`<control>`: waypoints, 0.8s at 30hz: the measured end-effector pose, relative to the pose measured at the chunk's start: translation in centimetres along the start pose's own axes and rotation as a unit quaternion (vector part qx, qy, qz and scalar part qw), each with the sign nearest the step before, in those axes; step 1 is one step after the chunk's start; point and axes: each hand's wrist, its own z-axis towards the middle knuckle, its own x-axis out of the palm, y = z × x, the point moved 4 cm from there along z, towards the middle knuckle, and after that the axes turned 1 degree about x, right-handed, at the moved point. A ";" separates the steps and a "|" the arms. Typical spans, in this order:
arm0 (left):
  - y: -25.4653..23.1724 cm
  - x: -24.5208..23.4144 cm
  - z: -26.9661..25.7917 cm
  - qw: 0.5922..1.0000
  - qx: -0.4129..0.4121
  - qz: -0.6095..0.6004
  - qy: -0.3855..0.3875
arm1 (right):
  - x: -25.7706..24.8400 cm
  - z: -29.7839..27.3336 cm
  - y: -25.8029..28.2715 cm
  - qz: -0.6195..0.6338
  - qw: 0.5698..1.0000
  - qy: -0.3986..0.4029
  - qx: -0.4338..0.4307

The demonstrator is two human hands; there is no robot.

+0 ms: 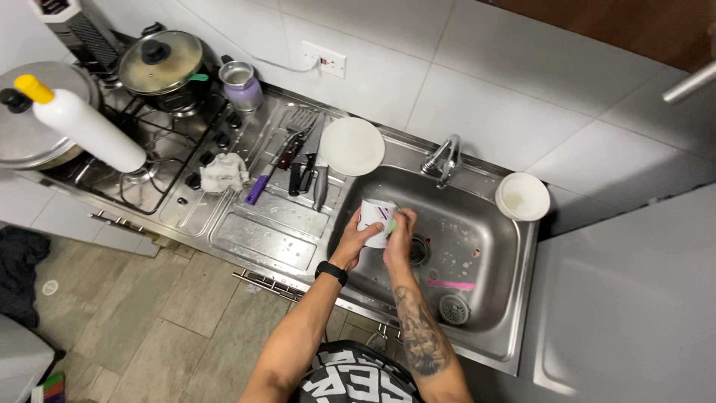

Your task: The person washes a mug and a plate with a sponge at the sink, then moves to a table to organize various dishes, pot lids, and tongs, eventually retrieving a small bowl from a cabinet to place food scraps into before rinsing the bowl.

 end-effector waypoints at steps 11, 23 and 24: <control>-3.8 1.1 -0.8 0.921 0.248 0.290 0.072 | 5.1 -5.0 14.3 -0.064 0.996 0.006 0.056; -7.6 2.5 -2.3 0.788 0.379 0.472 0.107 | -2.0 3.1 2.6 -0.069 0.965 0.128 0.218; -6.0 2.2 -1.1 0.774 0.383 0.483 0.146 | -3.0 4.0 1.0 -0.052 0.960 0.115 0.250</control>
